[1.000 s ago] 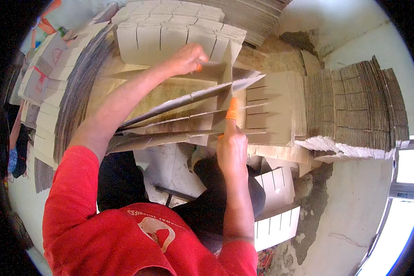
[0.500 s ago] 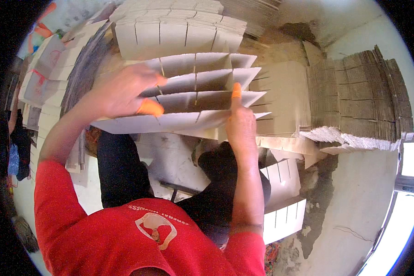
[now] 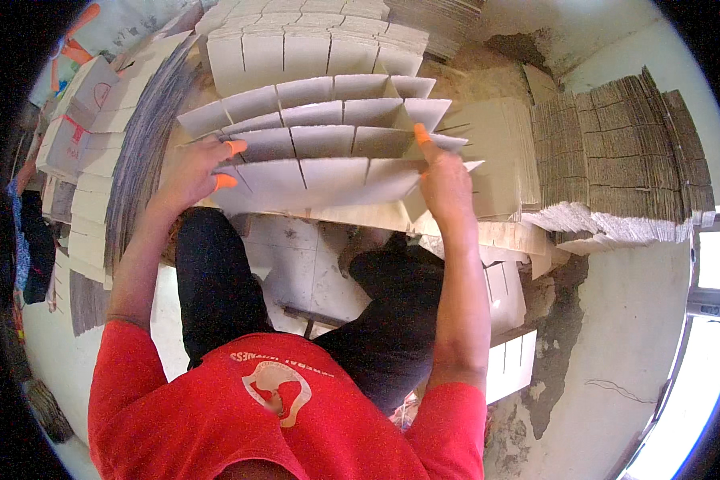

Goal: The person sits on the floor and repeatedly folds flat cardboard sheets along pre-scored lines to form box dividers. They insert each folded divider into a larger cardboard frame, stacking them vertically to create a multi-compartment structure.

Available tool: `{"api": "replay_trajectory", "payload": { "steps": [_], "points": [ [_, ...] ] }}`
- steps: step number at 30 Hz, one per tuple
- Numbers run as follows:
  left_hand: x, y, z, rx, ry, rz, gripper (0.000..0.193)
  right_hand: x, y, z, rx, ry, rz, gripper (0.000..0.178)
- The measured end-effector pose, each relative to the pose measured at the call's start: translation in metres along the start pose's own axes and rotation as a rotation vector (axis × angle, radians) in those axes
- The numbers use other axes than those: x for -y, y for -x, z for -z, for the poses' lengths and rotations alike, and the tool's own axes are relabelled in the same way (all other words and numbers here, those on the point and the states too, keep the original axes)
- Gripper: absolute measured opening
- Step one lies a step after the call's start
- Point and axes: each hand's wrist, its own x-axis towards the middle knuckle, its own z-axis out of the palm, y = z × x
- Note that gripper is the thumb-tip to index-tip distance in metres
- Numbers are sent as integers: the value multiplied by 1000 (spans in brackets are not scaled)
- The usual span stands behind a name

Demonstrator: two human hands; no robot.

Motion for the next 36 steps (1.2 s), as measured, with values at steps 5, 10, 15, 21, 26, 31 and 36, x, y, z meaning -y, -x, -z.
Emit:
{"api": "replay_trajectory", "payload": {
  "steps": [5,10,15,21,26,31,36],
  "points": [
    [-30,-35,17,-340,134,39,34,-5,8,-4,-34,84,33,62],
    [-10,-78,-4,-215,173,42,27,1,17,24,-59,-123,-64,60],
    [14,-112,-13,159,-40,-22,18,-32,5,23,-454,-208,-135,38],
    [33,-119,-30,-65,-93,-139,17,-29,-71,11,-210,229,55,33],
    [35,-122,-26,-24,-123,-149,20,-61,-111,-21,-13,-69,105,37],
    [33,-90,-18,-36,107,28,29,-58,-60,23,-361,11,-67,30],
    [-9,-56,3,-390,39,-28,35,-138,19,24,-378,503,-262,55]
  ]
}}
